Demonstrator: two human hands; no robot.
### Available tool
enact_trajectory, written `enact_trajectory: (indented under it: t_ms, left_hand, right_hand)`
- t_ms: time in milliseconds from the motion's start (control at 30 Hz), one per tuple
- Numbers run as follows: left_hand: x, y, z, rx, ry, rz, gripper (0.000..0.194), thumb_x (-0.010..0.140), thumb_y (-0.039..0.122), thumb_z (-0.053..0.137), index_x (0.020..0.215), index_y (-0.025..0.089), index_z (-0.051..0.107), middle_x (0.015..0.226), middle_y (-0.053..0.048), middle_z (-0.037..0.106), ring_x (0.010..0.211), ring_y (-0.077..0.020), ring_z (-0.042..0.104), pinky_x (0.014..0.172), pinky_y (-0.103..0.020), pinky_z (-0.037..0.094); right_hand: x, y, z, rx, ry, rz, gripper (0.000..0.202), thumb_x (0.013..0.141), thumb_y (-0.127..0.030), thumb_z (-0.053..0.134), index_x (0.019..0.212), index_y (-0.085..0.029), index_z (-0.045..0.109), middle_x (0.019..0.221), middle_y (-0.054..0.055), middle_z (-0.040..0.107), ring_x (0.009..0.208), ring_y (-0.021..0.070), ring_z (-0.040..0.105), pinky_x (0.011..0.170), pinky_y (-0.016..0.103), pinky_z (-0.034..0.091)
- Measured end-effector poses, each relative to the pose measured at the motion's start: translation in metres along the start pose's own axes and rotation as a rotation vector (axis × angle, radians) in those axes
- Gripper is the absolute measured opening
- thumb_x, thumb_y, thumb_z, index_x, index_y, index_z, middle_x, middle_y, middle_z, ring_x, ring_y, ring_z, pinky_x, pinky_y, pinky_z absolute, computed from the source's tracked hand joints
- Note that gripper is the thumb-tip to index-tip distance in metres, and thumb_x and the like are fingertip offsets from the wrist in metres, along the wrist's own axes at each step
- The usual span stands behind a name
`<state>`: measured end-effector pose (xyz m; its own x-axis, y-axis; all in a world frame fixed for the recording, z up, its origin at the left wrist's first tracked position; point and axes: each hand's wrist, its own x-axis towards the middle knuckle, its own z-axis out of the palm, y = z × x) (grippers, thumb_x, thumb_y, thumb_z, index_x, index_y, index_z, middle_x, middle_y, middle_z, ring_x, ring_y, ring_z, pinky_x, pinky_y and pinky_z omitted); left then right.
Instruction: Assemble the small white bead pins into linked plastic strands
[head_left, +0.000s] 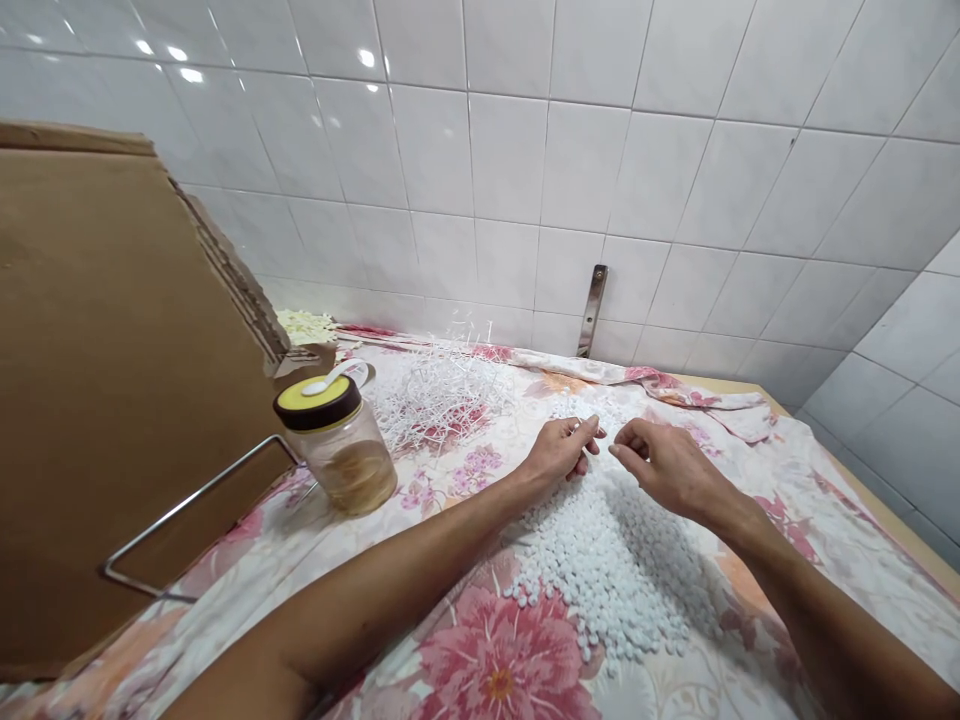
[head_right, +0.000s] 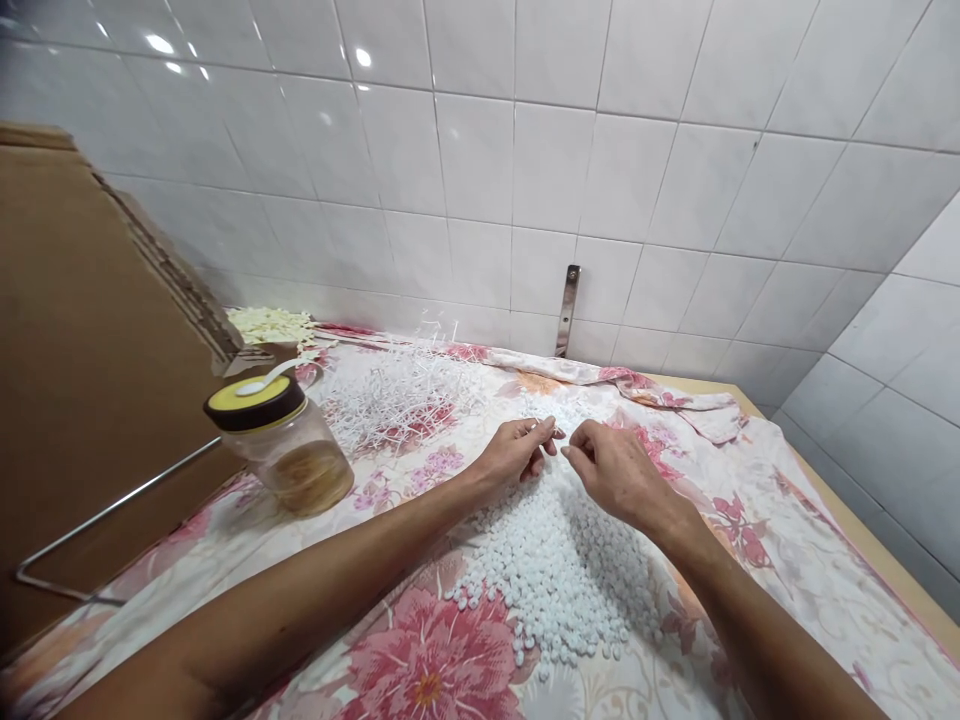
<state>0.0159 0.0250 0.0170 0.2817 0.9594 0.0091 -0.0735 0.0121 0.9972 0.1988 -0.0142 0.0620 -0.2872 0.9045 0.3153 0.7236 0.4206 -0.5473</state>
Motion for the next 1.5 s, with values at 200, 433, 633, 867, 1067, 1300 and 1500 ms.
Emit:
enact_trajectory:
  t_ms: [200,433,633,867,1067,1300,1500]
  left_hand:
    - [-0.004,-0.004,0.005,0.13,-0.058,0.037,0.063,0.092,0.078,0.047,0.09,0.016,0.061,0.062,-0.001,0.06,0.043,-0.0108,0.051,0.038,-0.022,0.035]
    - [-0.014,0.002,0.009,0.128,-0.175,0.092,0.068,0.093,0.078,0.045,0.107,0.014,0.064,0.105,-0.01,0.066,0.056,-0.0111,0.061,0.037,-0.022,0.039]
    - [-0.01,0.002,0.009,0.025,-0.177,0.005,0.059,0.09,0.069,0.058,0.091,0.011,0.065,0.103,-0.012,0.066,0.053,-0.0092,0.06,0.037,-0.021,0.037]
    - [-0.002,0.003,0.003,-0.12,-0.109,-0.054,0.047,0.084,0.056,0.074,0.086,0.009,0.071,0.094,-0.009,0.068,0.05,-0.0073,0.059,0.038,-0.021,0.036]
    - [-0.004,0.005,0.004,-0.117,-0.108,-0.098,0.037,0.082,0.045,0.079,0.081,0.009,0.072,0.082,-0.006,0.07,0.045,-0.0053,0.053,0.04,-0.021,0.036]
    - [-0.006,0.01,0.003,-0.201,-0.12,-0.167,0.038,0.074,0.044,0.088,0.083,0.011,0.07,0.089,-0.006,0.07,0.051,-0.0064,0.057,0.042,-0.02,0.038]
    - [-0.004,0.013,-0.004,-0.314,-0.18,-0.17,0.056,0.075,0.058,0.086,0.104,0.012,0.072,0.098,-0.007,0.067,0.061,-0.0088,0.063,0.045,-0.02,0.041]
  right_hand:
    - [0.009,0.005,0.012,0.613,-0.08,0.309,0.031,0.095,-0.048,0.066,0.099,-0.017,0.066,0.1,0.015,0.076,0.074,0.0212,0.073,0.048,0.029,0.057]
    - [0.014,0.003,0.017,0.936,0.05,0.48,0.049,0.064,-0.05,0.093,0.088,-0.016,0.068,0.075,0.004,0.068,0.065,0.0126,0.06,0.047,0.021,0.047]
    - [0.017,0.003,0.018,0.871,0.15,0.463,0.042,0.057,-0.041,0.094,0.079,-0.017,0.066,0.063,0.001,0.064,0.06,0.0143,0.059,0.045,0.023,0.046]
    - [0.017,0.002,0.014,0.785,0.147,0.44,0.031,0.063,-0.039,0.085,0.076,-0.017,0.068,0.069,0.003,0.067,0.064,0.0158,0.061,0.046,0.025,0.051]
    - [0.017,0.011,0.019,0.65,0.224,0.359,0.024,0.075,-0.04,0.077,0.078,-0.018,0.066,0.068,0.002,0.066,0.063,0.0165,0.063,0.046,0.026,0.055]
    - [0.016,0.014,0.018,0.596,0.231,0.309,0.021,0.082,-0.037,0.072,0.082,-0.019,0.06,0.063,-0.001,0.064,0.051,0.0134,0.06,0.046,0.027,0.055]
    - [0.016,0.018,0.013,0.592,0.099,0.28,0.02,0.081,-0.036,0.071,0.085,-0.019,0.061,0.067,0.001,0.065,0.059,0.0154,0.062,0.046,0.026,0.055]
